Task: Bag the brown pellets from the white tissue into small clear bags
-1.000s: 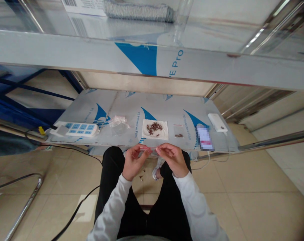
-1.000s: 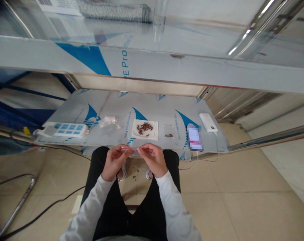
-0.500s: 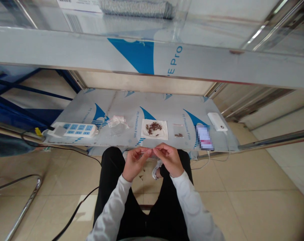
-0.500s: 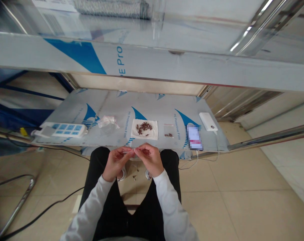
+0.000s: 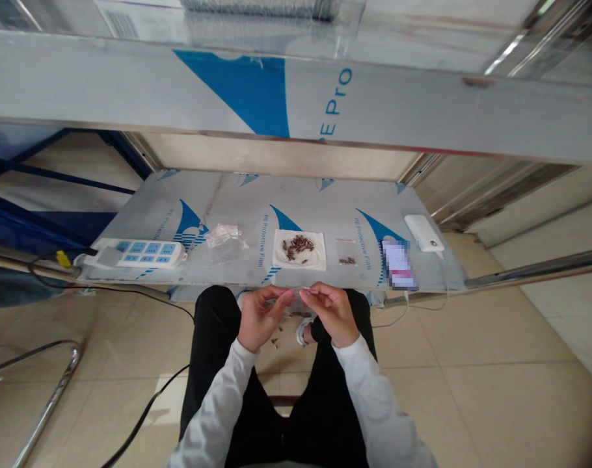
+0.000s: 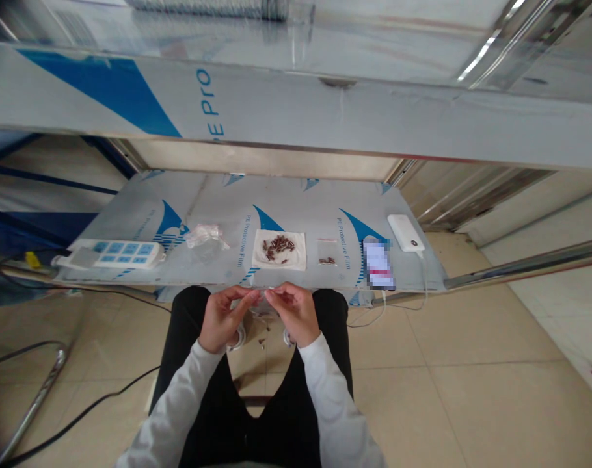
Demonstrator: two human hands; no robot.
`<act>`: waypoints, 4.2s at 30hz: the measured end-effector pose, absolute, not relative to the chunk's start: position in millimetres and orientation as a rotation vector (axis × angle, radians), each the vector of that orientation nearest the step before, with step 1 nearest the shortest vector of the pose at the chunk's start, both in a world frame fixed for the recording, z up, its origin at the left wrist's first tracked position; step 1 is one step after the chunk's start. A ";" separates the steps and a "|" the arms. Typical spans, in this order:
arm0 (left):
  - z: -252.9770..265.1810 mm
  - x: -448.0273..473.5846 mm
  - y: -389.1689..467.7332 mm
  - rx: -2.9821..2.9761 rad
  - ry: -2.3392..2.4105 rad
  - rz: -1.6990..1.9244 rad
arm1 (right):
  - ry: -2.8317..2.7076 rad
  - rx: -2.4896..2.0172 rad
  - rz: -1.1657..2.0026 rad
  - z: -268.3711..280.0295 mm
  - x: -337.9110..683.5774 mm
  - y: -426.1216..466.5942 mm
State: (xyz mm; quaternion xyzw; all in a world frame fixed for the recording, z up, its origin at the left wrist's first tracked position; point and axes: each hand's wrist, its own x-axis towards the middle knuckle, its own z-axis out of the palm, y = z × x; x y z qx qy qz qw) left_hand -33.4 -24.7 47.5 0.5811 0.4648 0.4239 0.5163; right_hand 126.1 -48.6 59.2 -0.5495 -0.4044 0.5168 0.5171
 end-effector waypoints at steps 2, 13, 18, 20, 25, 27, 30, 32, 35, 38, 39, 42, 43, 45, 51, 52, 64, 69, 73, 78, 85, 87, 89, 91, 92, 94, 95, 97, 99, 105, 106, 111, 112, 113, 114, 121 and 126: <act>46.2 -34.7 -21.8 1.379 1.077 0.986 | -0.957 -1.292 1.270 59.8 128.8 -48.0; 7.1 -97.4 24.3 1.353 1.530 1.005 | -0.973 -1.809 0.851 24.8 243.9 31.5; -18.6 -131.0 59.8 1.402 2.040 0.792 | -0.909 -2.035 0.467 4.3 284.2 64.8; -22.0 -134.2 75.2 1.406 2.154 0.749 | -0.979 -2.044 0.293 -0.2 280.5 52.6; -25.4 -119.7 101.7 1.560 2.278 0.619 | -1.143 -1.820 0.297 -8.3 234.5 -19.7; -27.5 -111.8 105.6 1.718 2.237 0.574 | -1.128 -1.780 0.398 -9.4 213.0 -49.4; -31.8 -104.9 107.7 1.936 2.140 0.491 | -1.119 -1.761 0.520 -7.3 190.3 -83.4; -34.1 -103.6 107.7 1.996 2.110 0.453 | -1.143 -1.757 0.558 -3.4 182.9 -98.2; -33.6 -103.5 103.0 2.047 2.095 0.468 | -1.163 -1.737 0.552 4.6 177.9 -108.7; -27.6 -99.9 86.2 2.082 2.093 0.537 | -1.149 -1.686 0.572 15.1 167.5 -103.6; -25.2 -96.9 77.3 2.094 2.082 0.588 | -1.143 -1.665 0.608 19.3 160.7 -97.6; -19.5 -82.4 42.9 2.139 1.965 0.882 | -1.133 -1.606 0.773 32.9 132.8 -66.8; -18.1 -76.2 30.6 2.148 1.903 0.982 | -1.139 -1.587 0.832 36.8 122.8 -53.5; -15.8 -63.7 8.3 2.155 1.778 1.131 | -1.148 -1.553 0.924 42.4 106.0 -26.6; 1.6 -41.6 -24.2 2.008 1.600 1.300 | -1.182 -1.497 1.095 43.2 95.0 4.3; 6.6 -40.2 -25.8 1.967 1.568 1.288 | -1.189 -1.492 1.091 43.7 96.5 0.4; 47.6 -28.8 -41.6 2.084 1.729 0.838 | -1.673 -1.594 0.490 43.0 103.0 -49.1; 56.6 -30.5 -47.0 2.244 1.734 0.750 | -1.812 -1.697 0.469 42.6 105.8 -47.6; 61.8 -41.4 -37.3 2.401 1.299 0.851 | -1.849 -1.655 0.652 54.4 111.7 -42.9; 43.0 -49.5 -20.1 2.420 1.114 0.759 | -1.915 -1.501 0.883 69.5 110.6 -40.8; 17.8 -58.8 -24.4 2.026 1.515 0.930 | -1.699 -1.662 0.640 33.9 126.7 13.3; 15.9 -62.2 -28.5 1.983 1.556 0.950 | -1.750 -1.826 0.556 10.4 131.6 42.6; 14.4 -64.8 -32.2 1.957 1.561 0.945 | -1.806 -1.877 0.544 -10.9 131.9 68.0; 13.1 -67.3 -35.0 1.948 1.567 0.927 | -1.854 -1.893 0.534 -26.3 129.0 84.6; 12.5 -68.7 -35.8 1.947 1.573 0.920 | -1.876 -1.907 0.522 -31.5 127.4 89.3; 11.5 -72.0 -36.3 1.946 1.581 0.913 | -1.904 -1.943 0.491 -38.3 124.9 93.2; 11.1 -73.5 -36.0 1.945 1.583 0.913 | -1.913 -1.964 0.475 -40.3 124.2 93.4; 10.2 -75.9 -34.6 1.940 1.586 0.911 | -1.926 -2.004 0.443 -42.9 123.6 92.8; 9.5 -76.3 -32.7 1.931 1.578 0.906 | -1.939 -2.038 0.416 -44.2 123.2 93.2; 9.0 -72.1 -26.2 1.868 1.545 0.891 | -1.970 -2.098 0.367 -43.2 122.1 99.7; 9.0 -71.8 -24.9 1.855 1.544 0.889 | -1.973 -2.098 0.361 -42.6 122.5 100.3; 7.9 -71.6 -16.3 1.835 1.523 0.907 | -1.989 -2.063 0.348 -40.7 126.5 99.2; 7.6 -71.1 -13.9 1.839 1.523 0.915 | -1.988 -2.059 0.347 -40.7 127.4 98.8; 7.4 -70.3 -11.2 1.842 1.522 0.923 | -1.984 -2.057 0.346 -40.7 128.3 98.6; 7.4 -69.1 -8.2 1.844 1.520 0.931 | -1.980 -2.057 0.346 -40.8 129.1 98.7; 11.7 -54.9 12.7 1.859 1.504 0.967 | -1.953 -2.037 0.416 -37.8 131.9 108.4; 12.5 -49.9 18.6 1.831 1.471 0.996 | -1.864 -1.980 0.499 -28.7 137.0 118.1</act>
